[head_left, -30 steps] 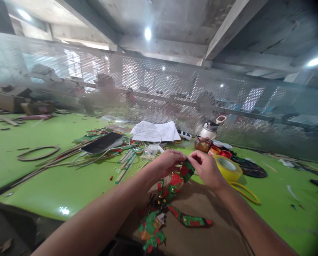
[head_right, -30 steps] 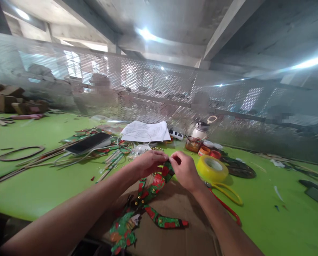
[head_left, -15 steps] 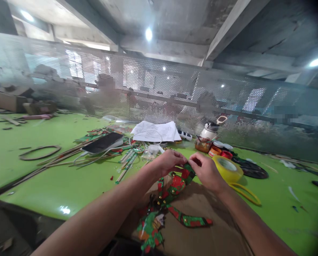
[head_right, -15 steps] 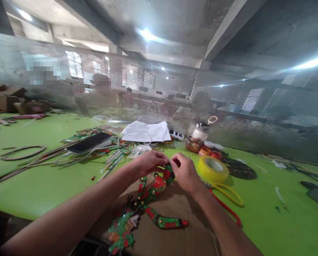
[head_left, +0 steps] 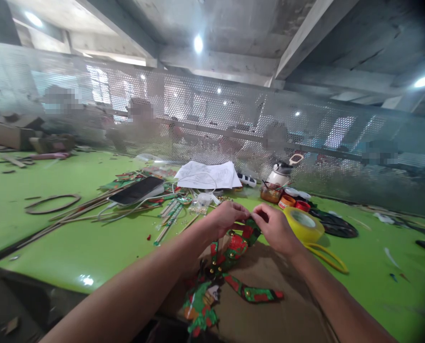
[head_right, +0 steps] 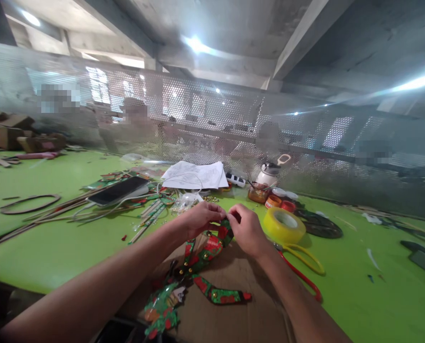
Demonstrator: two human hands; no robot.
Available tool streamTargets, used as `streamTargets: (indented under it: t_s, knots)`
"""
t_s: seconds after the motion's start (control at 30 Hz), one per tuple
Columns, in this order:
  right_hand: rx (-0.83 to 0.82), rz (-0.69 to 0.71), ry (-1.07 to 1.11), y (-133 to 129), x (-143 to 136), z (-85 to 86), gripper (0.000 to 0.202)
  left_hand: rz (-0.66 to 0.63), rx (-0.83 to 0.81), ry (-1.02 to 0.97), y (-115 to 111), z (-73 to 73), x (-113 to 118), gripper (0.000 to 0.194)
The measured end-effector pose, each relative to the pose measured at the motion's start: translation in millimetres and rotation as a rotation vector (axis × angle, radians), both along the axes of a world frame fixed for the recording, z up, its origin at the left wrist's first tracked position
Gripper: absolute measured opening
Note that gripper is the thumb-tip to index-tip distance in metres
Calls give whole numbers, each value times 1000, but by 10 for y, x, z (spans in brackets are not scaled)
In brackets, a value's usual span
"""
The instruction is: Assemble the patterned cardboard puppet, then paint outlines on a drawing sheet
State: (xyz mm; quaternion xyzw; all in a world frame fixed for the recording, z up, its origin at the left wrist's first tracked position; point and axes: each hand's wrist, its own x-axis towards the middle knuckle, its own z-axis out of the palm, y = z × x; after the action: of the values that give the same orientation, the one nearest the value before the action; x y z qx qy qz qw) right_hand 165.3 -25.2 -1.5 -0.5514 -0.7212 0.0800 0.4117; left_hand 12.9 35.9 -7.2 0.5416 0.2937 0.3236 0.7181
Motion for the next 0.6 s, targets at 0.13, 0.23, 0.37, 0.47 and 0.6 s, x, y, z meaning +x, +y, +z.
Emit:
streamTargets:
  t_s: [0.13,0.23,0.37,0.47,0.6]
  knots:
    - [-19,-11,25,16,2,-23,20,24,-3,12,-10,-12,21,11]
    - [-5,-16,-4,17,2,-27,19,35,-3,45,-13,-6,17,11]
    - [-12,-22,-13,21,-3,-32,19,58,3,61,-15,0,12,13]
    - [-19,-25,-9,21,-10,-38,19,63,15,56,-22,3,9,14]
    - [-3,-32,-15,8,-18,-26,19,60,31,36,-46,11,13,8]
